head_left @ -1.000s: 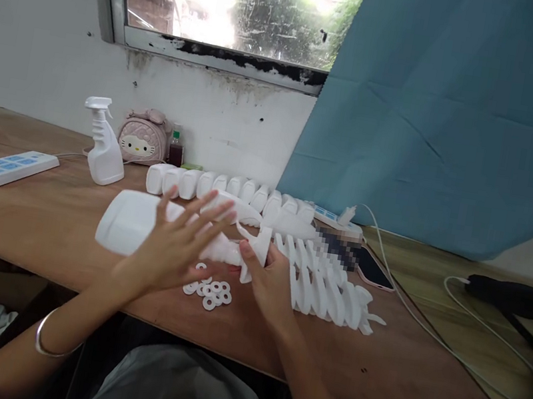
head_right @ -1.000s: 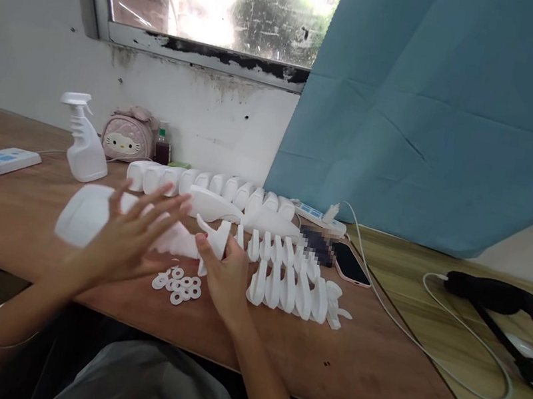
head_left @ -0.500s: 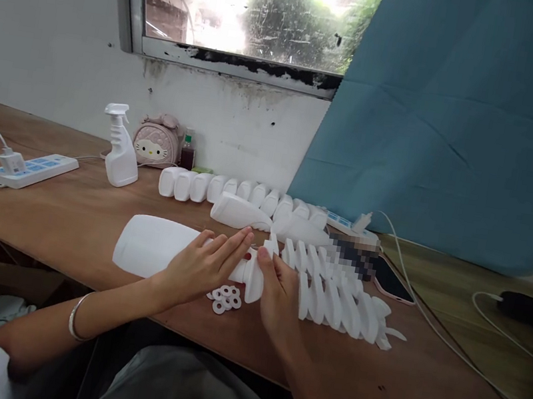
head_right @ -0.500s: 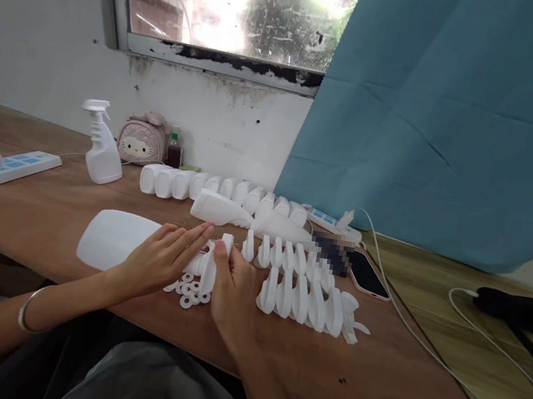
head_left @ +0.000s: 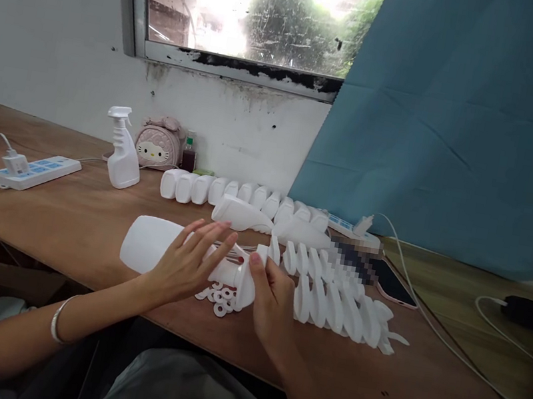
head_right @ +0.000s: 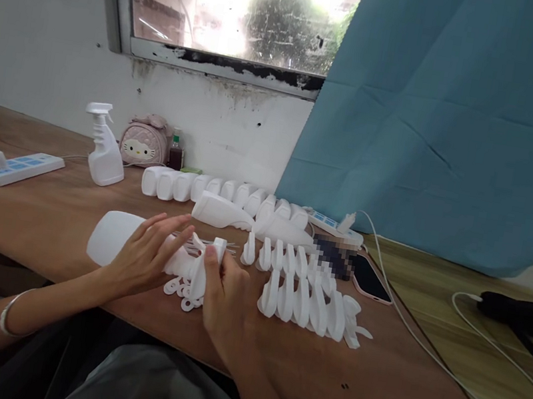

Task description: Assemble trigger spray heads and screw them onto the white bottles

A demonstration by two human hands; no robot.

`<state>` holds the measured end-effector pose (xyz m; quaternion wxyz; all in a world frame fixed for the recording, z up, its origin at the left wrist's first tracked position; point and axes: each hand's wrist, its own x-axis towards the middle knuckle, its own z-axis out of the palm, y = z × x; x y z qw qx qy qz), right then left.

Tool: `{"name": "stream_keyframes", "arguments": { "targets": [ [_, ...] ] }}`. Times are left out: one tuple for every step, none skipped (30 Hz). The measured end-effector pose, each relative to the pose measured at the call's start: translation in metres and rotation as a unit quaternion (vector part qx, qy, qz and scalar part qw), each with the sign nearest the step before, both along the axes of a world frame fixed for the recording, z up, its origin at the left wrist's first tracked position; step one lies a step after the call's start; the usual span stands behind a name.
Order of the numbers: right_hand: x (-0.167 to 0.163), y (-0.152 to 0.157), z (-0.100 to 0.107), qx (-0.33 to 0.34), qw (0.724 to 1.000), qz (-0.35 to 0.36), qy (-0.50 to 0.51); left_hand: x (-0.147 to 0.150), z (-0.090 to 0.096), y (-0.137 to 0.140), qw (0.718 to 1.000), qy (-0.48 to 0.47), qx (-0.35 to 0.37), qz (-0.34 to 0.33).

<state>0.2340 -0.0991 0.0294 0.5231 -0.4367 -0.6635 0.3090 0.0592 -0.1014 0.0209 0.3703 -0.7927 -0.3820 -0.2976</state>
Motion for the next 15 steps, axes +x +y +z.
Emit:
{"name": "stream_keyframes", "arguments": {
  "targets": [
    [0.002,0.002,0.002,-0.016,1.000,-0.003,0.008,-0.005,-0.001,-0.005,1.000,-0.004,0.000,0.024],
    [0.005,0.003,0.004,-0.033,0.999,-0.008,0.018,-0.011,-0.003,-0.010,0.999,-0.011,0.005,0.045],
    [0.007,0.004,0.005,-0.048,0.998,-0.008,0.032,-0.018,-0.004,-0.015,0.998,-0.019,0.015,0.060],
    [0.008,0.005,0.007,-0.058,0.997,0.001,0.048,-0.024,-0.005,-0.019,0.997,-0.027,0.030,0.067],
    [0.009,0.005,0.008,-0.065,0.996,0.013,0.061,-0.032,-0.006,-0.022,0.996,-0.033,0.046,0.064],
    [0.009,0.005,0.008,-0.070,0.995,0.032,0.069,-0.041,-0.006,-0.024,0.996,-0.038,0.056,0.058],
    [0.009,0.004,0.009,-0.075,0.993,0.056,0.073,-0.051,-0.005,-0.023,0.996,-0.045,0.060,0.055],
    [0.008,0.003,0.009,-0.079,0.991,0.083,0.073,-0.062,-0.004,-0.020,0.995,-0.056,0.058,0.058],
    [0.007,0.001,0.010,-0.081,0.988,0.108,0.070,-0.076,-0.002,-0.015,0.994,-0.074,0.047,0.070],
    [0.007,0.000,0.010,-0.081,0.986,0.127,0.066,-0.091,0.000,-0.008,0.989,-0.107,0.043,0.092],
    [0.006,-0.001,0.011,-0.082,0.985,0.142,0.059,-0.109,0.001,0.001,0.979,-0.156,0.041,0.122],
    [0.007,-0.001,0.013,-0.081,0.984,0.149,0.051,-0.128,0.001,0.011,0.966,-0.210,0.032,0.150],
    [0.008,-0.001,0.014,-0.081,0.985,0.149,0.044,-0.147,0.000,0.021,0.947,-0.270,0.024,0.171],
    [0.009,0.000,0.015,-0.082,0.985,0.144,0.039,-0.166,-0.001,0.030,0.928,-0.326,0.012,0.180],
    [0.010,0.001,0.015,-0.084,0.986,0.137,0.036,-0.184,-0.004,0.038,0.918,-0.350,0.017,0.187]
  ]
}}
